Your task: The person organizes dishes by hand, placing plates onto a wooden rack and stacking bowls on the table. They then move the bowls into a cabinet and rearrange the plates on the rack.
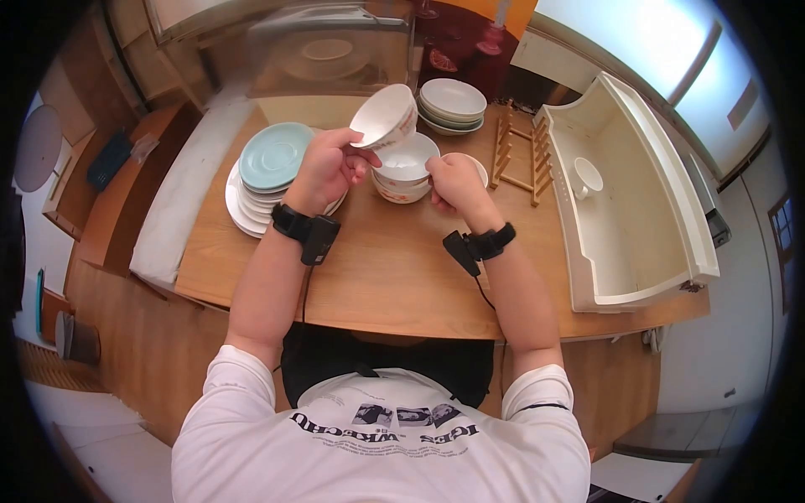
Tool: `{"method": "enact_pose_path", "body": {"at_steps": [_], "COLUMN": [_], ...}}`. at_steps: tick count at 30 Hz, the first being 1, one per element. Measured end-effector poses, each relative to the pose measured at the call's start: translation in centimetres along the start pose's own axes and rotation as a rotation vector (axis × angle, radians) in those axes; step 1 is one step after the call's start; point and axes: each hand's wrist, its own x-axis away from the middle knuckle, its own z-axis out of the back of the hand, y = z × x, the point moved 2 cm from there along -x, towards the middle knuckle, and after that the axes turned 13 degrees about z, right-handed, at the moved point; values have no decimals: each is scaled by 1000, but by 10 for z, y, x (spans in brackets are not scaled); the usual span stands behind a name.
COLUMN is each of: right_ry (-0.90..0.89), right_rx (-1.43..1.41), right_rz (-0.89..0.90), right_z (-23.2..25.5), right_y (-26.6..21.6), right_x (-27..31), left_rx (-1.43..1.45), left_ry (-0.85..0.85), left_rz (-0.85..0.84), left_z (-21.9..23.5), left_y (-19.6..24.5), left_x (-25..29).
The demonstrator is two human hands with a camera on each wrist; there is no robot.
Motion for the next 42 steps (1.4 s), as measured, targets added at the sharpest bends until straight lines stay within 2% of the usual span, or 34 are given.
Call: {"method": "enact_pose_path", "body": {"at_steps": [7,14,17,20,21,24,27,30,33,37,40,42], "right_ry": [34,30,124,140,115,94,67,114,217,348,299,201], "right_rx": [63,-13,107,510,570,450,210,114,12,-173,-166,-80], "right_rz": [20,-2,14,32,-46,-119,-179,-176,-98,120,144,146], "right_z": [-4,4,33,56,59,62,63,66,78,79,59,41], "right_y": [8,17,18,25,20,35,70,79,62,17,-12,-26], "right_x": [1,4,9,14,18,21,10,5,12,20,16,13], "left_rx": [-177,-257,-311,-354,-363,-383,-445,-528,-624,-653,-588,-544], "left_ry": [82,70,45,58,71,99,132,151,203,237,277,266], "left_rz": [88,64,26,27,26,10,1,10,23,28,17,58], "left_z": [2,-7,-7,-6,-6,-10,-11,-11,-12,-15,-10,-9], "left_y": [-8,-18,-17,-20,-21,-21,-21,-20,-19,-22,-27,-26], "left_x": [-6,-7,-6,-9,-10,-7,-4,-1,2,3,-4,-6]}}
